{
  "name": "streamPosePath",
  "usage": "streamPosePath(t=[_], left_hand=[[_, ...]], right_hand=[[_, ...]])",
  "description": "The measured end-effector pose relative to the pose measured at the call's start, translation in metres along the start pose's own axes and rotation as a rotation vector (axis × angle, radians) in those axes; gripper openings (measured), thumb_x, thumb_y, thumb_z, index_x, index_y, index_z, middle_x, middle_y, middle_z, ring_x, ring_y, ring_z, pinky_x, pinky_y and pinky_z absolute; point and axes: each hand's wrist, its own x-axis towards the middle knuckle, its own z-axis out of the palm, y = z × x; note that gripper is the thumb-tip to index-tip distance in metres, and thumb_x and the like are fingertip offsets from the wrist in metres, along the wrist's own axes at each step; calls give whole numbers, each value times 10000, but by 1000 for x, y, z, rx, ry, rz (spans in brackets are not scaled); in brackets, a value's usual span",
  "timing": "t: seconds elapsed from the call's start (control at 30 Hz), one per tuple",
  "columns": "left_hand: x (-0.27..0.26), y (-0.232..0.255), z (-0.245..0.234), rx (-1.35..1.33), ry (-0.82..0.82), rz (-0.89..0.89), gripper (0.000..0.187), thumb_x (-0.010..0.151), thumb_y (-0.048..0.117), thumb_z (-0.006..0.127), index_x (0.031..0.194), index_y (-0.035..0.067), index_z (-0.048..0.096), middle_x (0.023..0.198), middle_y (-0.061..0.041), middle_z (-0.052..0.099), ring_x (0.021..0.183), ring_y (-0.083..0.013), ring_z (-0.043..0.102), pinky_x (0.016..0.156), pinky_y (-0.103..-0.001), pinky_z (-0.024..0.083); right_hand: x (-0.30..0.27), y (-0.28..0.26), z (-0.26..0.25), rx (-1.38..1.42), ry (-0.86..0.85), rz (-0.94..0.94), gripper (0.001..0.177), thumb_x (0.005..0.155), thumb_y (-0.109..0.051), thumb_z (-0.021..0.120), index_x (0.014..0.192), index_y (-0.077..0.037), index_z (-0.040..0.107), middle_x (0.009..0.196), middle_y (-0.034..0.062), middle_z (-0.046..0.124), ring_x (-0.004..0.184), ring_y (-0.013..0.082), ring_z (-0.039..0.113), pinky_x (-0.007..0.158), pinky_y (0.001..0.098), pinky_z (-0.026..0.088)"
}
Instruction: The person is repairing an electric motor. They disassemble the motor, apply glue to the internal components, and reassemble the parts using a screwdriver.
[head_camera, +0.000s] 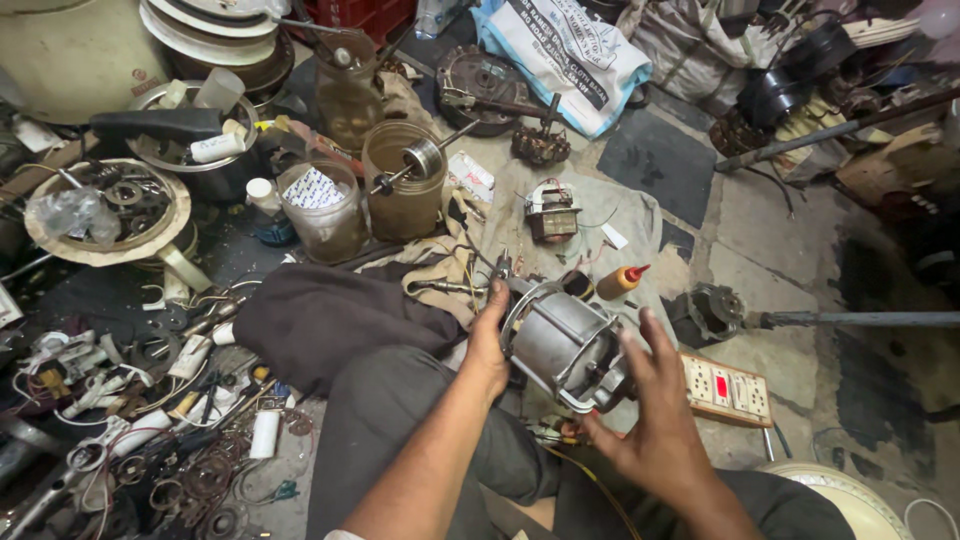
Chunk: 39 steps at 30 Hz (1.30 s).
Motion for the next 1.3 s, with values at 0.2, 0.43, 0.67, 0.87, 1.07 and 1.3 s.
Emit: streamPosePath(t=[0.2,0.43,0.67,0.87,1.07,1.3], left_hand=[[3,-5,-5,7,-53,8,608,911,628,635,1121,60,695,982,-75,744,901,-208,710,837,-368,566],[7,-7,-8,36,-43,-43,582,912,596,652,1115,54,715,1024,-94,757,916,-210,719,850,-363,574],[8,-8,-7,77,-82,-62,596,903,598,646,1137,54,710,1036,-111,756,923,-224,717,845,-377,574],[3,-4,-2,76,-64,-147,682,881,642,618,1204,46,695,1113,-130,756,994,-248,721,900,-403,567],[1,-5,0,67,-110,-158,740,866,677,609,1245,45,674,1167,-141,741,1041,-259,714,939,-406,556],[6,-9,-5,29,-118,-144,714,878,656,644,1222,31,673,1125,-151,733,988,-269,707,896,-416,566]], right_hand=[[6,6,2,415,-184,464,1299,475,-303,1001,1548,-82,302,1459,190,516,1343,356,544,1096,429,437],[9,3,-18,76,-290,79,993,547,-157,916,1446,-191,497,1515,186,436,1349,412,494,1048,448,455],[11,-1,-21,-31,-322,-89,865,627,-88,856,1417,-245,540,1508,178,421,1365,429,439,1053,508,435],[17,-3,-20,-57,-363,-68,894,610,-77,850,1424,-256,528,1534,172,400,1386,439,419,1065,516,420],[24,-4,-17,-41,-388,-42,939,595,-114,883,1442,-261,506,1554,168,371,1389,444,405,1066,517,408],[25,-3,-16,-71,-411,-73,930,598,-67,848,1439,-270,506,1553,166,378,1407,451,390,1079,519,412]])
